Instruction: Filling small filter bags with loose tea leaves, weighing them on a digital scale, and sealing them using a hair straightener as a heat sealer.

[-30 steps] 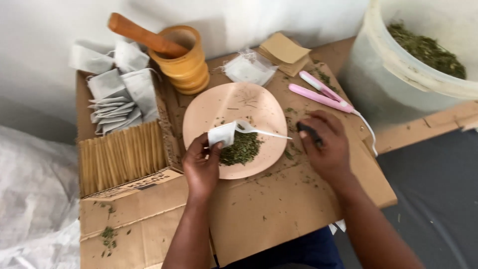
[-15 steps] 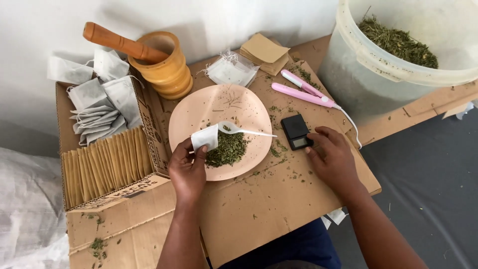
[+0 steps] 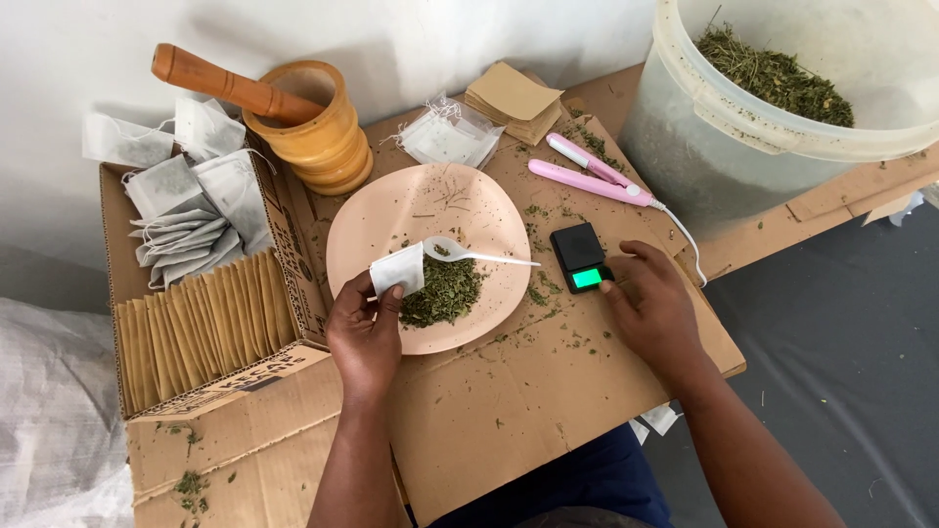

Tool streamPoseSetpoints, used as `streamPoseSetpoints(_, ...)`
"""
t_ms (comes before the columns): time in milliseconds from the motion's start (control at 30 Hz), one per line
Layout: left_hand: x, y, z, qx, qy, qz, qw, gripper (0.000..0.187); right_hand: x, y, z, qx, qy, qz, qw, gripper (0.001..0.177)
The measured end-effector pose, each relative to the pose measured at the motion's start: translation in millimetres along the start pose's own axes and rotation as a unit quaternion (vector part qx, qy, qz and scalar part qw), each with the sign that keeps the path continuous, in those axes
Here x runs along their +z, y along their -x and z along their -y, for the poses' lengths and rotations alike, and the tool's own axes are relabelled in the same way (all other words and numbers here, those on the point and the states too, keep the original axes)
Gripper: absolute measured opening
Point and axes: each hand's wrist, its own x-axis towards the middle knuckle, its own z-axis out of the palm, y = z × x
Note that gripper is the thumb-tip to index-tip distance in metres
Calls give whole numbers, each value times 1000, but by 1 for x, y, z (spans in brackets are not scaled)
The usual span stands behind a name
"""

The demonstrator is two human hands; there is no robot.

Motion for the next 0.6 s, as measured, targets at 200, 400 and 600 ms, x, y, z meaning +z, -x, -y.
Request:
streamPoseSetpoints(200,1,1,1,-1,9,-1,1000,22,-7,-5,12,66,-64,-3,996,32)
streamPoseSetpoints(400,2,0,-4,7,4,-1,1000,21,-7,-5,12,79,-69,-2,995,32)
streamPoseSetpoints(600,2,0,-2,9,-1,0,1000,21,-8,-7,14,73,-81,-4,994,33)
